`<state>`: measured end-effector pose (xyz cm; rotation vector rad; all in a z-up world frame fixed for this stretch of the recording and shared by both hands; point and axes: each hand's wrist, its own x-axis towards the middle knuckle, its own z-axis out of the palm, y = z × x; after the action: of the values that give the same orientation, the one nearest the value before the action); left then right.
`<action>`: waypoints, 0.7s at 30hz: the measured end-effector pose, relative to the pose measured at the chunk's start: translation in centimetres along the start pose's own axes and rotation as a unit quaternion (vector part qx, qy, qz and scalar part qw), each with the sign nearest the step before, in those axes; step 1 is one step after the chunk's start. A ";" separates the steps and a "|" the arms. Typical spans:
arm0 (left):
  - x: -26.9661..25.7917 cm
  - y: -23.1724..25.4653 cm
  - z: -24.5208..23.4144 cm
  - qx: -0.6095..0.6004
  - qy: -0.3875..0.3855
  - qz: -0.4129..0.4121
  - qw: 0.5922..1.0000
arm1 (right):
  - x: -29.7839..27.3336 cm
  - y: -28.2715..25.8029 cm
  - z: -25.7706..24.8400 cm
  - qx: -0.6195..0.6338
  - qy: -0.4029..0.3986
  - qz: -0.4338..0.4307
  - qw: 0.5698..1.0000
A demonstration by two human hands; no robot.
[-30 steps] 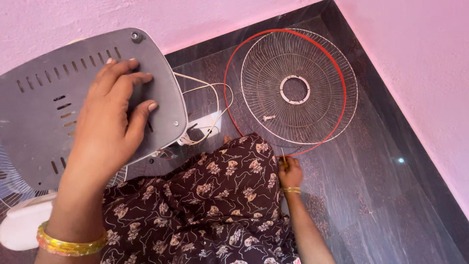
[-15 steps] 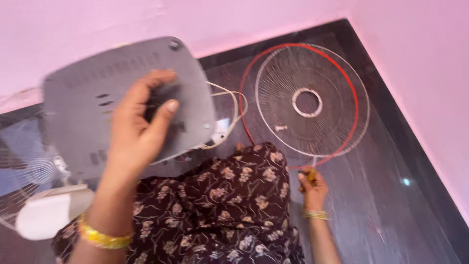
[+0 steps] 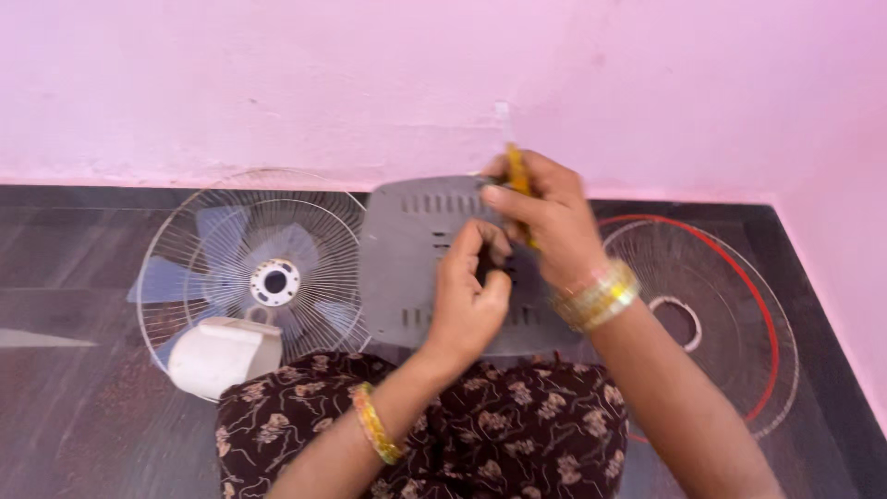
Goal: The person uses a yellow screwdriver to remove screws from the back cover of an electric fan. They unscrew multiple fasteners, lift the cover off, and set it aside, exposing the fan's internal motor and wiring.
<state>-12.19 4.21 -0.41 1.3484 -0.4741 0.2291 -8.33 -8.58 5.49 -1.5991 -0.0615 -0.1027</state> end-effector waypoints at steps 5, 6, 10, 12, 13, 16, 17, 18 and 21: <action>-0.9 0.6 -0.4 -0.064 0.059 -0.005 0.996 | 4.9 1.2 4.8 0.014 -0.072 0.048 0.996; -1.1 0.8 -0.6 -0.058 0.067 -0.002 0.996 | 5.3 1.5 5.2 -0.010 -0.076 0.056 0.995; -1.3 1.6 -1.8 -0.087 0.077 -0.008 0.993 | 5.1 2.4 5.0 -0.032 -0.064 0.048 0.996; -1.2 2.0 -3.3 0.039 0.090 0.009 0.995 | 4.8 2.6 4.8 -0.033 -0.063 0.047 0.996; -1.0 2.0 -4.4 0.101 0.096 0.017 0.990 | 4.8 2.7 4.7 -0.033 -0.072 0.043 0.996; 1.2 1.5 -8.5 0.380 0.137 0.100 0.909 | 4.2 2.9 4.6 -0.038 -0.087 0.035 0.995; 1.5 1.4 -9.5 0.367 0.125 0.065 0.919 | 3.9 3.0 4.5 -0.045 -0.087 0.036 0.995; 1.9 1.2 -10.5 0.354 0.115 0.031 0.928 | 3.6 3.0 4.4 -0.052 -0.089 0.035 0.994; 1.8 0.5 -10.8 0.316 0.082 -0.031 0.945 | 2.8 2.8 3.9 -0.029 -0.105 0.045 0.993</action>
<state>-8.73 14.56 -0.70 1.9484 -0.2177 0.4633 -5.20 -4.88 2.90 -1.6646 -0.1504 0.1359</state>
